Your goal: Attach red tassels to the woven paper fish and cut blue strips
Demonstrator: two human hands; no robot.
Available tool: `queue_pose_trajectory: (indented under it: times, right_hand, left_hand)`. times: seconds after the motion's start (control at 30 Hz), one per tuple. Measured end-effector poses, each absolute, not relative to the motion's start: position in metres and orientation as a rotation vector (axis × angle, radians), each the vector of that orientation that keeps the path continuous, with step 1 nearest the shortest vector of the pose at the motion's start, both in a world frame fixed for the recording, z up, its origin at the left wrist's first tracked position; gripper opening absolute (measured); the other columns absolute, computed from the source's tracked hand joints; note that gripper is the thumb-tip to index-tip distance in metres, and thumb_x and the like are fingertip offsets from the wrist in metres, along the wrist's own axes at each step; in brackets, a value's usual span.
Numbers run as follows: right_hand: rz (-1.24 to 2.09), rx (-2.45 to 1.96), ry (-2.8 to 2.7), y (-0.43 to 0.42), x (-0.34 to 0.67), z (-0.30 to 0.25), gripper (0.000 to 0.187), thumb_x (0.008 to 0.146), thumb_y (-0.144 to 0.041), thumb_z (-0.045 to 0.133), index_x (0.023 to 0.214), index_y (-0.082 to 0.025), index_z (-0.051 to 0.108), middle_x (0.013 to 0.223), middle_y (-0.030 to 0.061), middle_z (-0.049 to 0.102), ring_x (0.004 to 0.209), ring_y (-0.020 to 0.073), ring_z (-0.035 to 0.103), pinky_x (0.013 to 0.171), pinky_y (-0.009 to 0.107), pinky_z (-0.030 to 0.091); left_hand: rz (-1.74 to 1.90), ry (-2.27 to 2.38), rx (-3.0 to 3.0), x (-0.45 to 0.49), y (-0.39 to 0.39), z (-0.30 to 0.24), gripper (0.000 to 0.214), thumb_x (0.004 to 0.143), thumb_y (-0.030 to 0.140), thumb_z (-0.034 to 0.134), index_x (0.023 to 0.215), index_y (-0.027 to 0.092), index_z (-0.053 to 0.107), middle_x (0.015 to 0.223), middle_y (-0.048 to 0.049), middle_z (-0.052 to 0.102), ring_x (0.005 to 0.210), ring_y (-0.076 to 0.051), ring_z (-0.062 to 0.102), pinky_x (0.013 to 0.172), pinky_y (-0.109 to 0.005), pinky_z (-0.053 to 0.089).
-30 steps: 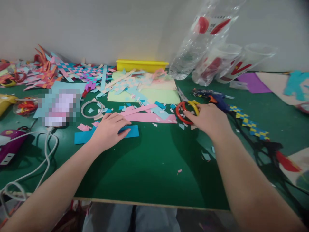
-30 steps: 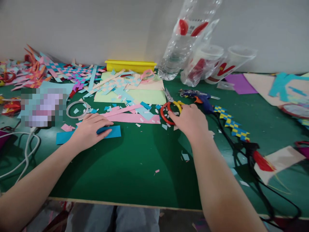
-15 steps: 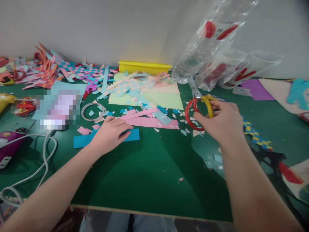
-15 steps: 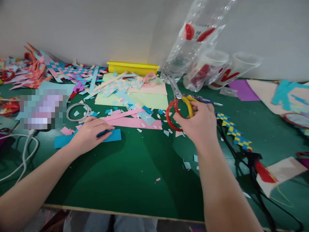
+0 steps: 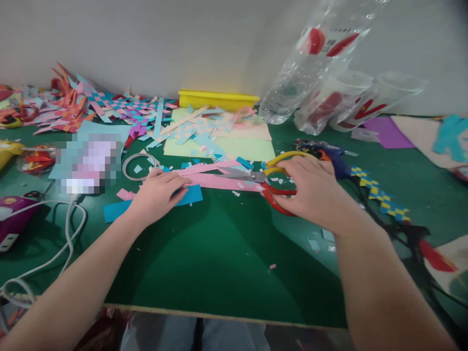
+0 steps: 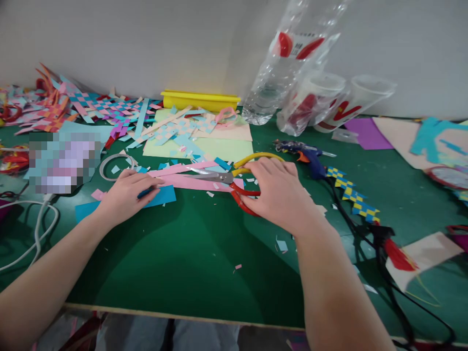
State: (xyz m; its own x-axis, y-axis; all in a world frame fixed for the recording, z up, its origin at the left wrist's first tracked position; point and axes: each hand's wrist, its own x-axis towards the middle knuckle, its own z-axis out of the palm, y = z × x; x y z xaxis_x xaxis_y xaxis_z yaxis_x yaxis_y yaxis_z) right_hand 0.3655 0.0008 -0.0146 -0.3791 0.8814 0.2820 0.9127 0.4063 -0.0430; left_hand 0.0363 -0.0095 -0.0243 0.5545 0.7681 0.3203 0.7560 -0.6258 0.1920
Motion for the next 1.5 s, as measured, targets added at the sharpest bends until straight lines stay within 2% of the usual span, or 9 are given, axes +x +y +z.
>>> queue_pose_trajectory:
  times: [0.17,0.6,0.73,0.83,1.03,1.13,1.3,1.37,1.5]
  right_hand:
    - [-0.079,-1.507,-2.574,-0.004,0.357,-0.016,0.046,0.072,-0.054,0.06,0.104,-0.022,0.053,0.107,0.01,0.059,0.107,0.0322,0.053,0.092,0.047,0.038]
    - [0.394,-1.263,-2.658,-0.006,0.347,-0.013,0.041,0.073,-0.039,0.066,0.11,-0.027,0.056,0.118,0.0066,0.06,0.116,0.0312,0.05,0.095,0.047,0.04]
    - [0.459,-1.208,-2.661,-0.006,0.345,-0.012,0.042,0.072,-0.036,0.067,0.112,-0.027,0.055,0.121,0.0048,0.06,0.117,0.0297,0.05,0.097,0.046,0.039]
    - [0.486,-1.187,-2.669,-0.004,0.347,-0.013,0.043,0.072,-0.033,0.066,0.113,-0.027,0.055,0.12,0.0049,0.06,0.116,0.0291,0.05,0.098,0.047,0.039]
    - [0.523,-1.187,-2.673,-0.002,0.351,-0.014,0.043,0.071,-0.032,0.066,0.113,-0.027,0.054,0.122,0.0047,0.059,0.119,0.0286,0.049,0.101,0.048,0.038]
    - [0.517,-1.208,-2.662,-0.001,0.352,-0.015,0.043,0.071,-0.032,0.066,0.113,-0.027,0.055,0.122,0.0047,0.058,0.12,0.0285,0.048,0.102,0.048,0.037]
    - [0.588,-1.204,-2.65,-0.001,0.356,-0.014,0.047,0.071,-0.035,0.066,0.117,-0.027,0.056,0.125,0.005,0.058,0.123,0.0295,0.046,0.102,0.049,0.037]
    - [0.619,-1.184,-2.658,-0.001,0.358,-0.013,0.048,0.071,-0.036,0.067,0.118,-0.027,0.056,0.127,0.0051,0.057,0.123,0.0298,0.046,0.102,0.049,0.037]
    - [0.615,-1.171,-2.664,-0.002,0.358,-0.012,0.045,0.073,-0.034,0.065,0.117,-0.028,0.056,0.128,0.0048,0.057,0.124,0.029,0.046,0.103,0.048,0.038]
  left_hand:
    - [0.528,1.363,2.711,0.037,-0.009,-0.028,0.024,0.096,0.028,0.043,0.107,0.019,0.062,0.102,-0.0061,0.072,0.091,-0.021,0.066,0.081,-0.037,0.04]
    - [0.636,1.327,2.581,0.047,-0.007,-0.035,0.025,0.095,0.024,0.043,0.109,0.022,0.064,0.106,-0.0049,0.071,0.093,-0.02,0.065,0.078,-0.034,0.05]
    - [0.65,1.26,2.573,0.05,-0.006,-0.038,0.025,0.095,0.021,0.044,0.111,0.019,0.063,0.107,-0.0063,0.07,0.099,-0.02,0.063,0.082,-0.033,0.05]
    - [0.629,1.221,2.687,0.051,-0.005,-0.037,0.024,0.095,0.021,0.044,0.109,0.017,0.063,0.109,-0.0088,0.068,0.104,-0.022,0.061,0.089,-0.037,0.047]
    - [0.509,1.093,2.856,0.046,-0.01,-0.025,0.027,0.097,0.024,0.042,0.115,0.023,0.062,0.119,-0.0046,0.065,0.117,-0.022,0.053,0.099,-0.042,0.04]
    - [0.343,1.0,2.89,0.046,-0.012,-0.025,0.033,0.097,0.023,0.041,0.126,0.027,0.055,0.134,-0.0023,0.057,0.13,-0.022,0.044,0.108,-0.044,0.034]
    - [0.097,1.029,2.845,0.049,-0.012,-0.031,0.059,0.087,-0.001,0.034,0.137,0.027,0.045,0.153,-0.0016,0.033,0.144,-0.019,0.022,0.116,-0.044,0.023]
    - [0.051,1.038,2.832,0.049,-0.011,-0.031,0.059,0.088,0.0,0.033,0.139,0.026,0.043,0.155,-0.0013,0.028,0.145,-0.018,0.018,0.118,-0.044,0.019]
    - [0.015,1.063,2.807,0.049,-0.01,-0.03,0.052,0.093,0.007,0.03,0.14,0.027,0.041,0.157,0.0003,0.025,0.146,-0.018,0.014,0.118,-0.042,0.02]
